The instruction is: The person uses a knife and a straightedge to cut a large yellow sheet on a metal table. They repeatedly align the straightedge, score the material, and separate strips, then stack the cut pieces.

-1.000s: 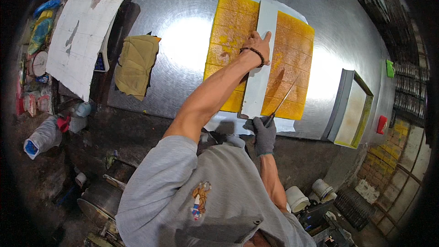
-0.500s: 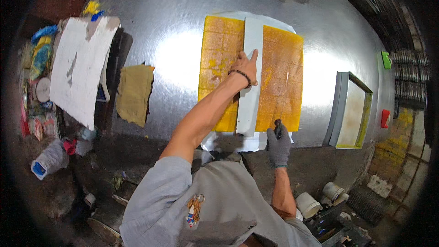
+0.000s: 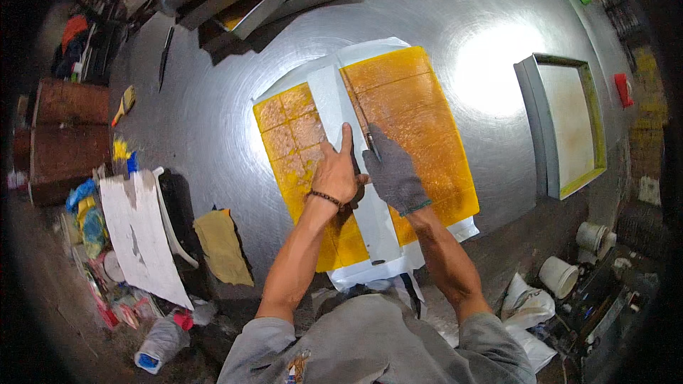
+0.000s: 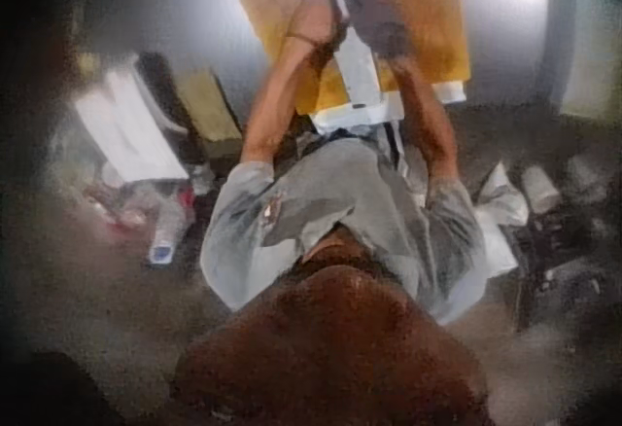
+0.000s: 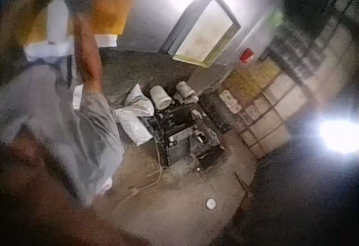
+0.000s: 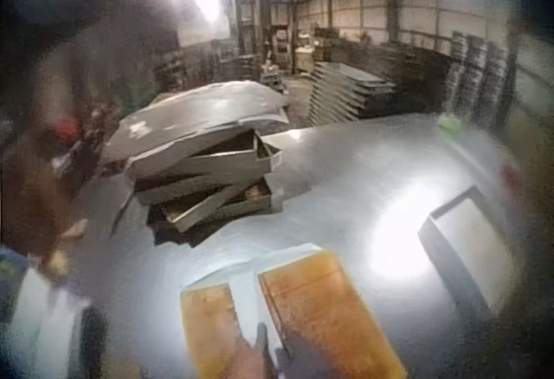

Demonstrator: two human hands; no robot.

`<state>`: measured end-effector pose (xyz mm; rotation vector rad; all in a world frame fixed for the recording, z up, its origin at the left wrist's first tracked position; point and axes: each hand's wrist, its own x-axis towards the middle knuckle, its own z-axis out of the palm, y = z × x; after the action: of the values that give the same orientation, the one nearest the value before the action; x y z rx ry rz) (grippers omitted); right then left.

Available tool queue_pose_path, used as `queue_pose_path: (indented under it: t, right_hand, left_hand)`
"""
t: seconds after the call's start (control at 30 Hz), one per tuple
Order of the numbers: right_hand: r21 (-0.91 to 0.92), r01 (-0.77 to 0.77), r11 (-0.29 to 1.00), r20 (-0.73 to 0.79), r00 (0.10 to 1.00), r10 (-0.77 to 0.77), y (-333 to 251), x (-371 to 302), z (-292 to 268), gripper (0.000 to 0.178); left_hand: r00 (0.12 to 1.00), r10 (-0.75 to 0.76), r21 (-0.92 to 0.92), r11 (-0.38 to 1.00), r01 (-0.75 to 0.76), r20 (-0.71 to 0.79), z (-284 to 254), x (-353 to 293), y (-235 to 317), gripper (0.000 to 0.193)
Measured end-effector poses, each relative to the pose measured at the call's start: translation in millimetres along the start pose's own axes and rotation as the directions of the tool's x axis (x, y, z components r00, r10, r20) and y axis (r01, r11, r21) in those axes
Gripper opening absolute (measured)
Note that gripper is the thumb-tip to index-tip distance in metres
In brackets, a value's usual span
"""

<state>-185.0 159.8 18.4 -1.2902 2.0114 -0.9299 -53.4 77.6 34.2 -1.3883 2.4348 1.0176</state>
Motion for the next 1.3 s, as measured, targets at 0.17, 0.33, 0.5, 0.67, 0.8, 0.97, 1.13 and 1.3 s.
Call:
queue_pose_path:
  t: [0.17,0.33,0.5,0.67,0.8,0.97,1.13,1.3]
  right_hand:
    - [0.076,-0.011,0.997,0.041,0.999,0.008,-5.7,19.2,1.8,0.053]
    - [-0.014,-0.006,1.0,0.128,0.992,0.007,-4.9,15.9,-2.5,0.041]
    - [0.076,-0.072,0.994,0.126,0.99,0.062,-21.6,28.1,-11.1,0.034]
    - [0.047,-0.152,0.987,0.188,0.972,0.141,-25.8,39.3,-12.7,0.037]
    - [0.026,-0.007,1.0,0.062,0.998,0.005,-17.1,4.1,-11.5,0.035]
    - [0.046,-0.109,0.993,0.177,0.979,0.099,-19.1,41.4,-7.4,0.033]
    - [-0.027,-0.05,0.998,0.13,0.99,0.053,-20.6,3.3,-11.9,0.031]
    - [0.027,-0.237,0.971,0.285,0.933,0.219,-27.3,24.0,-19.6,0.038]
  left_hand:
    - [0.999,-0.003,0.045,0.999,0.002,0.034,-1.2,2.5,0.3,0.117]
    - [0.998,0.03,0.065,0.997,-0.033,0.049,0.8,3.3,-5.0,0.126]
    - [0.996,0.053,0.025,0.998,-0.055,0.078,-2.0,4.0,-7.3,0.13]
    - [0.993,0.117,0.024,0.993,-0.118,0.035,-4.9,1.5,-8.1,0.132]
    - [0.995,0.087,0.053,0.995,-0.09,0.056,1.5,5.8,-14.1,0.132]
    - [0.99,0.106,-0.05,0.994,-0.101,0.09,0.4,6.7,-17.5,0.132]
    - [0.995,0.083,0.062,0.994,-0.086,0.048,0.3,5.0,-17.4,0.131]
    - [0.993,0.105,0.026,0.994,-0.106,0.057,0.7,5.3,-14.1,0.131]
